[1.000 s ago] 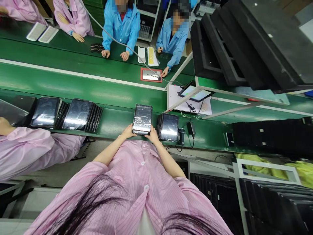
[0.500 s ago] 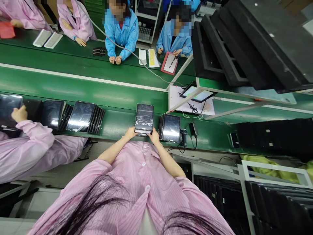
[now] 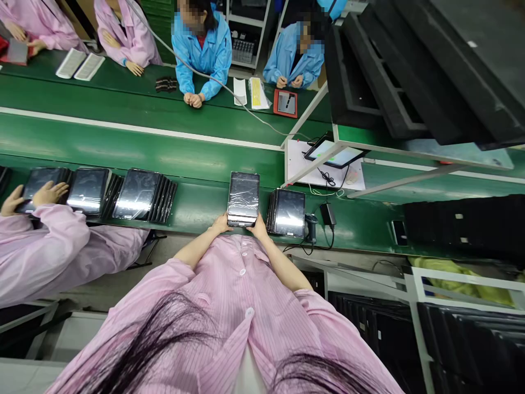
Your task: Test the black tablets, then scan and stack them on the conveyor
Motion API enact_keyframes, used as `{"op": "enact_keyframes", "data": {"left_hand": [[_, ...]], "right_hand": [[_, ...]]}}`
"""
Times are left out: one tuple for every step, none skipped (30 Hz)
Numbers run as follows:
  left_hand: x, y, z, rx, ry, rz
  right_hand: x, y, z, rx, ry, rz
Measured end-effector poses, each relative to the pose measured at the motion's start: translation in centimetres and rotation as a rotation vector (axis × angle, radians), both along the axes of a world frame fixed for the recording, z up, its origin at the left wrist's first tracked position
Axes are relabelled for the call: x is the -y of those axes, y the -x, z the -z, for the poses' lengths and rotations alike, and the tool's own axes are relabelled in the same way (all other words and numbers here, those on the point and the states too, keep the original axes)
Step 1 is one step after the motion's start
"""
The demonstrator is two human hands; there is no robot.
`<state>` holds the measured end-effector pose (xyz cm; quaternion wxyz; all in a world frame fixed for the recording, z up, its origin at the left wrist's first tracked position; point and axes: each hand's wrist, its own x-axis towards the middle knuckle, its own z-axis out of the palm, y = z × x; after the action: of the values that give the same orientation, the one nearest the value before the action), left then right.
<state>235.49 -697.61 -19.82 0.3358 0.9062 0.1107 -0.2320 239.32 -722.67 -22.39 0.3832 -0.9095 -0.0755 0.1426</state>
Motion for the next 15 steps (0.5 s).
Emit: {"op": "enact_keyframes", "data": {"left_hand": [[0.1,-0.1,0.1,-0.006,0.003,0.001],[0.1,-0.1,0.2,-0.005,0.006,0.001],[0.2,-0.2,0.2,-0.003,0.009,0.000],[0.2,-0.2,0.2,-0.001,0.012,0.000],[0.1,-0.3,0.2,0.000,0.015,0.000],[0.1,-0.4,0.2,0.002,0.019,-0.001],[0.1,-0.5,0.2,0.004,0.022,-0.003],[0.1,-0.6,0.2,0.006,0.025,-0.007],[0.0,-0.7,0.2,0.008,0.027,-0.012],[0.0,-0.9,0.3,0.008,0.030,-0.016],[0.0,-1.1,0.4,0.009,0.032,-0.021],[0.0,-1.3,0.5,0.009,0.033,-0.025],[0.0,-1.5,0.6,0.009,0.036,-0.029],[-0.1,-1.6,0.8,0.009,0.039,-0.032],[-0.1,-1.7,0.9,0.009,0.043,-0.034]], "right_hand": [[-0.1,-0.1,-0.1,-0.013,0.030,0.000],[-0.2,-0.1,-0.1,-0.029,0.066,0.001],[-0.3,-0.2,-0.2,-0.046,0.103,0.002],[-0.3,-0.2,-0.3,-0.063,0.137,0.004],[-0.3,-0.3,-0.4,-0.081,0.167,0.006],[-0.3,-0.4,-0.5,-0.099,0.190,0.009],[-0.3,-0.5,-0.5,-0.114,0.208,0.015],[-0.4,-0.7,-0.6,-0.125,0.223,0.024],[-0.4,-0.9,-0.6,-0.135,0.240,0.032],[-0.5,-1.2,-0.6,-0.143,0.256,0.040],[-0.6,-1.6,-0.6,-0.150,0.268,0.046],[-0.7,-1.9,-0.5,-0.155,0.277,0.049],[-0.8,-2.3,-0.5,-0.161,0.282,0.051],[-0.9,-2.5,-0.4,-0.165,0.284,0.051],[-0.9,-2.7,-0.3,-0.167,0.281,0.049]]}}
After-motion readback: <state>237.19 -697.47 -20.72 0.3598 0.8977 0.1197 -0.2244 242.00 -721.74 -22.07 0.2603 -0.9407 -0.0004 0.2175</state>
